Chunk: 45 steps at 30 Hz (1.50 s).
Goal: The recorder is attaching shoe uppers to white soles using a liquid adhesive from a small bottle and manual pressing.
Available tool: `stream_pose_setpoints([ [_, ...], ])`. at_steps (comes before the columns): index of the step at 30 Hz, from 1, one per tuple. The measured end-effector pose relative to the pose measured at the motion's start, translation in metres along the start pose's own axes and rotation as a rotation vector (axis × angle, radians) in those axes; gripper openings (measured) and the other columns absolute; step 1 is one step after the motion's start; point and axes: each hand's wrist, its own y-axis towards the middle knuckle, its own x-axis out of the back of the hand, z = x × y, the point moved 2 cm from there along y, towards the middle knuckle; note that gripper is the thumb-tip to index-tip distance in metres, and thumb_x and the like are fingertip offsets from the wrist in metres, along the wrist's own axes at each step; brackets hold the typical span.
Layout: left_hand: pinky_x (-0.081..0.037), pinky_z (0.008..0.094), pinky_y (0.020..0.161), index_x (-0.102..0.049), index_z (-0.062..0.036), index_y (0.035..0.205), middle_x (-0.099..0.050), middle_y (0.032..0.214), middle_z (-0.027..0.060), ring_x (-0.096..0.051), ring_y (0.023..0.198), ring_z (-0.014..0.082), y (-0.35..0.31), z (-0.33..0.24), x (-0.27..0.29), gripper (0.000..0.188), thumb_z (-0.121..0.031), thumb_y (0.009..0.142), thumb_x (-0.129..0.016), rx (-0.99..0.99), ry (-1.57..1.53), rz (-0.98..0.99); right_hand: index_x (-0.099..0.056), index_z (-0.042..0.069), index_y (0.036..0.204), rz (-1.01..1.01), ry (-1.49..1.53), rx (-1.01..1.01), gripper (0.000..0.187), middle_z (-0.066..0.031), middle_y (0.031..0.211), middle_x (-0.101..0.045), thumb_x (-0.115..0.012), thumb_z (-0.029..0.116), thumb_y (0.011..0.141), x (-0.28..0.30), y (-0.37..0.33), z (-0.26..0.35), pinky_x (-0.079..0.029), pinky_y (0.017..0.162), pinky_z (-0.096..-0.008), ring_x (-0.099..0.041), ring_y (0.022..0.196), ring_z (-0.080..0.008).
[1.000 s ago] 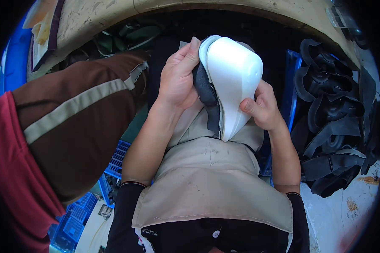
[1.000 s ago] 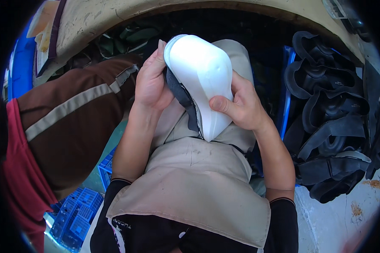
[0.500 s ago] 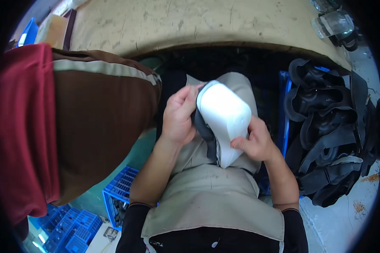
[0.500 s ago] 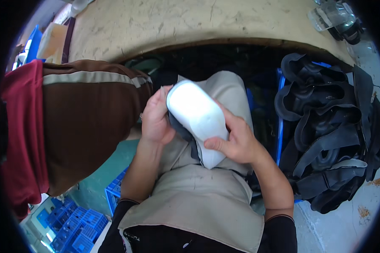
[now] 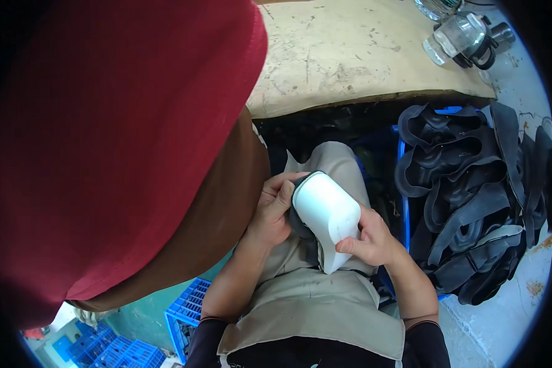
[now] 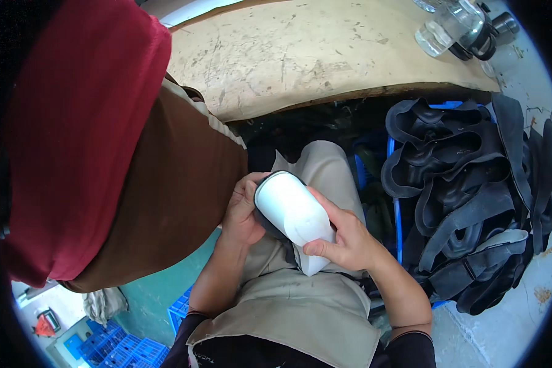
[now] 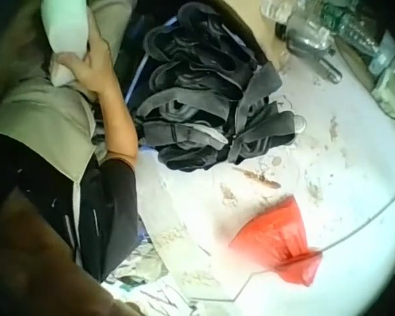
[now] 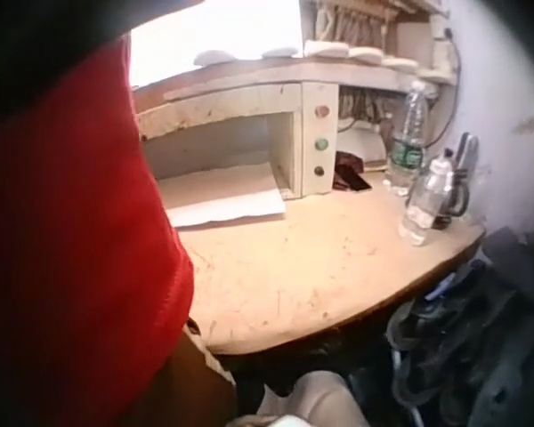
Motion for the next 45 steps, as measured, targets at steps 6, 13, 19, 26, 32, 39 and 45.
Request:
stream_pose_setpoints([
  [6,-0.043,0.0205,0.082,-0.067,0.0020,0.119,-0.065,0.109,0.0040,-0.055,0.090,0.0104,0.016,0.003,-0.016,0.033,-0.025,0.102,-0.060,-0.066,0.306,0.109,-0.050,-0.002,0.143,-0.032,0.154,-0.006,0.077,-0.0167,0.117,-0.068,-0.081,0.025,0.078,0.012,-0.018,-0.018,-0.052,0.090,-0.0390,-0.066,0.096,-0.0274],
  [13,-0.045,0.0207,0.077,-0.067,0.0035,0.114,-0.067,0.103,0.0059,-0.057,0.085,0.0105,-0.013,0.063,-0.008,0.036,-0.029,0.103,-0.058,-0.013,0.466,-0.156,-0.051,0.000,0.140,-0.087,0.449,-0.100,0.084,-0.0164,0.123,-0.066,-0.088,0.022,0.069,0.024,-0.032,-0.083,-0.054,0.093,-0.0368,-0.066,0.103,-0.0257],
  [19,-0.052,0.0255,0.080,-0.064,0.0079,0.117,-0.071,0.104,0.0126,-0.064,0.089,0.0142,-0.020,0.067,0.002,0.041,-0.030,0.107,-0.050,0.195,0.945,0.129,-0.048,-0.001,0.142,0.011,0.581,-0.153,0.086,-0.0180,0.129,-0.063,-0.088,0.016,0.068,0.036,-0.027,-0.104,-0.050,0.100,-0.0389,-0.063,0.107,-0.0274],
  [26,-0.052,0.0271,0.076,-0.065,0.0080,0.112,-0.072,0.098,0.0126,-0.064,0.082,0.0153,-0.018,0.069,0.001,0.041,-0.030,0.105,-0.052,0.213,1.022,0.053,-0.048,-0.001,0.141,-0.027,0.560,-0.187,0.092,-0.0179,0.126,-0.065,-0.090,0.020,0.062,0.027,-0.021,-0.106,-0.053,0.097,-0.0392,-0.065,0.106,-0.0285],
  [32,-0.051,0.0296,0.067,-0.066,0.0062,0.107,-0.071,0.090,0.0112,-0.061,0.072,0.0147,-0.020,0.059,0.015,0.032,-0.025,0.099,-0.062,0.314,0.988,0.097,-0.047,-0.001,0.143,-0.058,0.517,-0.171,0.096,-0.0184,0.127,-0.064,-0.091,0.016,0.059,0.031,-0.023,-0.114,-0.050,0.101,-0.0405,-0.064,0.108,-0.0299],
  [39,-0.053,0.0287,0.073,-0.066,0.0054,0.107,-0.071,0.095,0.0093,-0.061,0.078,0.0141,-0.026,0.060,0.027,0.024,-0.013,0.092,-0.069,0.538,0.618,0.169,-0.045,0.000,0.144,-0.062,0.527,-0.189,0.101,-0.0191,0.129,-0.063,-0.092,0.014,0.055,0.018,-0.020,-0.117,-0.048,0.103,-0.0422,-0.063,0.110,-0.0315],
  [45,-0.053,0.0276,0.080,-0.065,0.0056,0.111,-0.071,0.103,0.0096,-0.063,0.084,0.0153,-0.036,0.065,0.026,0.028,-0.010,0.088,-0.070,0.610,0.556,0.046,-0.049,-0.001,0.140,-0.173,0.441,-0.221,0.100,-0.0200,0.127,-0.064,-0.093,0.019,0.053,0.003,-0.023,-0.113,-0.047,0.105,-0.0451,-0.061,0.112,-0.0343],
])
